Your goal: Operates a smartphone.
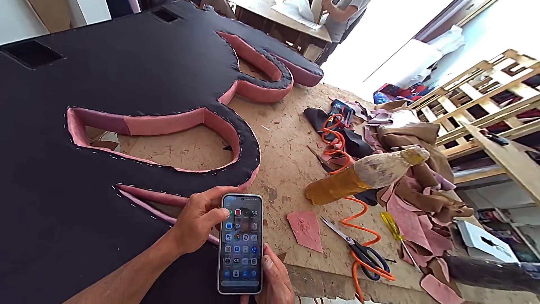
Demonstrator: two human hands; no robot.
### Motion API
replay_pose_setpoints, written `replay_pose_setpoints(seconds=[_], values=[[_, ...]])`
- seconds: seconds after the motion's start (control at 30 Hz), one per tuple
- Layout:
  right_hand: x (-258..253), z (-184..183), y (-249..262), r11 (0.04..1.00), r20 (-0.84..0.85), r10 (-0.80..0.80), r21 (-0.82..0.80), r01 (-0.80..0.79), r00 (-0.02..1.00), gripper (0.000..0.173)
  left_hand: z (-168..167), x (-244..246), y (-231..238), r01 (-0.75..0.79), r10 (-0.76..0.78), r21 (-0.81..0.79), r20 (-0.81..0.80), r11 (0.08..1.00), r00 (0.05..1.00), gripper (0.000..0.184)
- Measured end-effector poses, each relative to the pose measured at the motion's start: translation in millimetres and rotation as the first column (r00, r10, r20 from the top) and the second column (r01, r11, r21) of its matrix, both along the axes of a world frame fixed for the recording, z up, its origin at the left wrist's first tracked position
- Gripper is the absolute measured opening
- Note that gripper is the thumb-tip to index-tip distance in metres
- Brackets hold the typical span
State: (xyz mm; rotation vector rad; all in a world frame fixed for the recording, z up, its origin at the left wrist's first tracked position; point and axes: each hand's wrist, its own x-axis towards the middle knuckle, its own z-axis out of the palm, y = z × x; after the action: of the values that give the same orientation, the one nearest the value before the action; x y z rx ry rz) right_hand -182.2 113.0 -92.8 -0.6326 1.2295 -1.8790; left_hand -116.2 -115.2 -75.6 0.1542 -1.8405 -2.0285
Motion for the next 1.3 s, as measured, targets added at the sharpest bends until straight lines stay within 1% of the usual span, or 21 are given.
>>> replay_pose_setpoints(seconds=[0.07,0.23,0.33,0.43,0.53,0.63,0.73,0.87,0.97,1.13,1.3], values=[[-1.0,-1.0,0.1,1.000,-0.010,0.019,-0.013,-0.019,1.000,0.040,1.2,0.5,0.2,-0.017,0.018,-0.047,0.016,0.999,1.000,0.049],[-1.7,-1.4,-0.3,0.999,-0.032,0.033,-0.017,-0.034,0.999,0.040,7.1,-0.7,6.0,-0.117,0.130,-0.127,0.098,0.985,0.987,0.039],[-2.0,-0.6,-0.3,0.999,-0.011,0.027,-0.021,-0.027,1.000,0.043,5.1,-0.2,4.8,-0.095,0.102,-0.128,0.047,0.987,0.994,0.041],[-4.0,-2.2,-0.6,0.999,0.001,0.032,-0.043,-0.032,0.999,0.044,4.1,-0.2,3.7,-0.081,0.080,-0.091,-0.018,0.992,0.997,0.045],[-3.6,-2.2,-0.7,0.999,0.007,0.025,-0.033,-0.024,1.000,0.046,4.0,-0.5,6.4,-0.105,0.104,-0.054,-0.021,0.993,0.994,0.048],[-3.2,-0.5,-0.4,1.000,0.017,0.021,-0.023,-0.021,1.000,0.049,1.3,-1.3,7.2,-0.067,0.068,0.012,-0.017,0.998,0.998,0.053],[-2.6,-0.9,-0.4,1.000,0.024,0.009,-0.027,-0.008,1.000,0.051,-1.4,-2.4,7.5,-0.041,0.042,0.041,-0.017,0.998,0.999,0.055],[-0.7,-2.5,0.3,0.999,0.016,-0.014,-0.030,0.015,1.000,0.053,-1.1,-2.5,9.0,-0.017,0.018,0.044,-0.014,0.999,1.000,0.056],[1.1,-3.4,-0.7,0.998,0.023,-0.041,-0.045,0.042,0.999,0.051,-1.7,-2.2,11.6,0.004,-0.004,0.041,-0.011,0.999,1.000,0.057],[1.0,-5.1,-1.1,0.997,0.021,-0.046,-0.062,0.047,0.999,0.052,-1.8,-1.6,14.3,0.041,-0.041,0.023,-0.008,0.999,0.999,0.058],[1.7,-4.7,-1.8,0.996,0.021,-0.059,-0.061,0.060,0.998,0.053,-0.4,-0.7,13.6,0.046,-0.046,0.004,-0.006,0.999,0.999,0.060]])
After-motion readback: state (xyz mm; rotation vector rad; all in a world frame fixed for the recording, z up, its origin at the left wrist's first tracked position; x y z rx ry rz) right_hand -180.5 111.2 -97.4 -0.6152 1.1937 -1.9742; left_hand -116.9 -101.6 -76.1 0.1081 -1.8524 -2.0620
